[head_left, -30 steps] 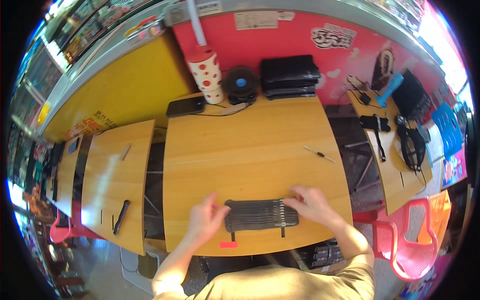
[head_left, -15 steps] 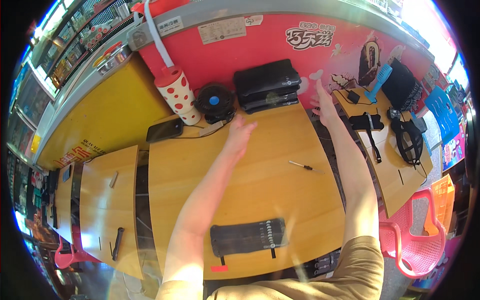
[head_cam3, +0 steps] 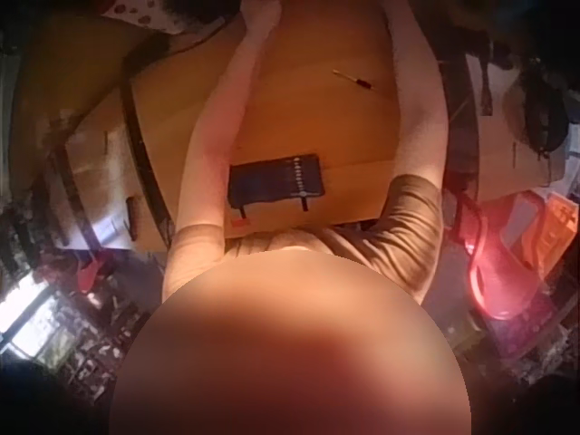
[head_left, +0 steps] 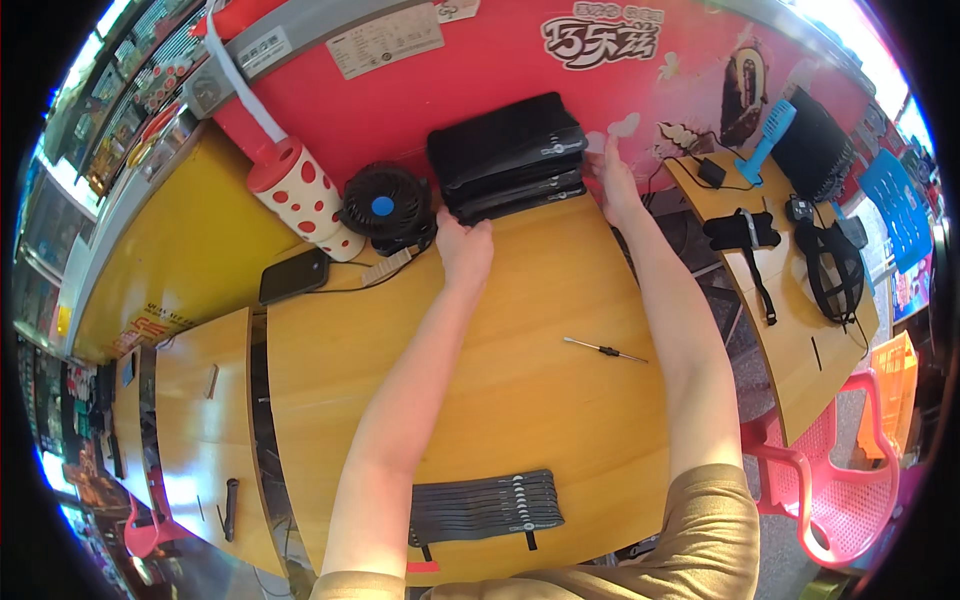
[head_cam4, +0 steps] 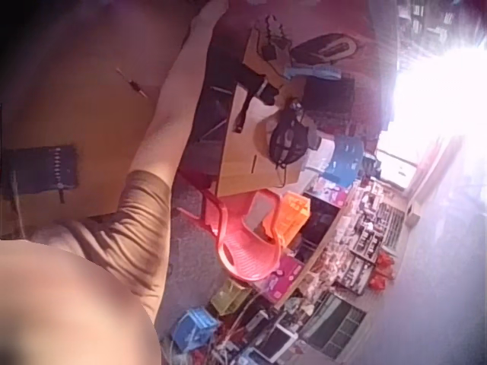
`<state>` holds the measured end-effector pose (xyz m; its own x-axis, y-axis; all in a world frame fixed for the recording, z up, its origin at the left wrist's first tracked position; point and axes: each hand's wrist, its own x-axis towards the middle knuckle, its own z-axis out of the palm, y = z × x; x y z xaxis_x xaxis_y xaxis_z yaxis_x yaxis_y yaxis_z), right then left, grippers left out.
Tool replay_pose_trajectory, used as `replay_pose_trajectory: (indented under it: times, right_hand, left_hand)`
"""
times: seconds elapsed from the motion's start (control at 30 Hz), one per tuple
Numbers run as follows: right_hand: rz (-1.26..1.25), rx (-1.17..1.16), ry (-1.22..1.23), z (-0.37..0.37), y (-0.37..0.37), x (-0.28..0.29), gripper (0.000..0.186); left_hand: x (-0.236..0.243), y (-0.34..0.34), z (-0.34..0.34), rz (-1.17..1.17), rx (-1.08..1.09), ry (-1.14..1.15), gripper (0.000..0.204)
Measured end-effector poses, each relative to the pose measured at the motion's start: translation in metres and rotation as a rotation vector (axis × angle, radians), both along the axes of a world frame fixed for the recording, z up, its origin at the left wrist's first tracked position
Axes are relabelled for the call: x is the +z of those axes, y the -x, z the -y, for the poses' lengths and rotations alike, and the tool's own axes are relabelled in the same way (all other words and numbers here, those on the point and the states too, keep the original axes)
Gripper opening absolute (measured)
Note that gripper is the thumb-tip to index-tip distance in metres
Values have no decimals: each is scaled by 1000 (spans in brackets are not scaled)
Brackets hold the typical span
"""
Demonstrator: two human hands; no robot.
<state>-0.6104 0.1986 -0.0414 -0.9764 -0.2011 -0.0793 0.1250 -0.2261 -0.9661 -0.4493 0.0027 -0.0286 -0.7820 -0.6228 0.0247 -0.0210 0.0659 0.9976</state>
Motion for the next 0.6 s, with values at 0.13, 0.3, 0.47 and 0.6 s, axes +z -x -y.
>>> replay_pose_trajectory:
  times: [0.13,0.3,0.47,0.6]
  right_hand:
    - [-87,-67,-122,-7,-14,17,95]
    - [-206,-89,-305,-17,-20,14,91]
    - [-210,-130,-386,-27,-60,17,86]
    - [-199,-179,-435,-53,-99,1,76]
  left_hand:
    - [-6,5,6,-27,-10,11,52]
    - [-6,2,10,-67,-101,-105,39]
    - [6,-39,9,-25,-72,197,33]
    - [-10,-75,-5,45,-128,115,28]
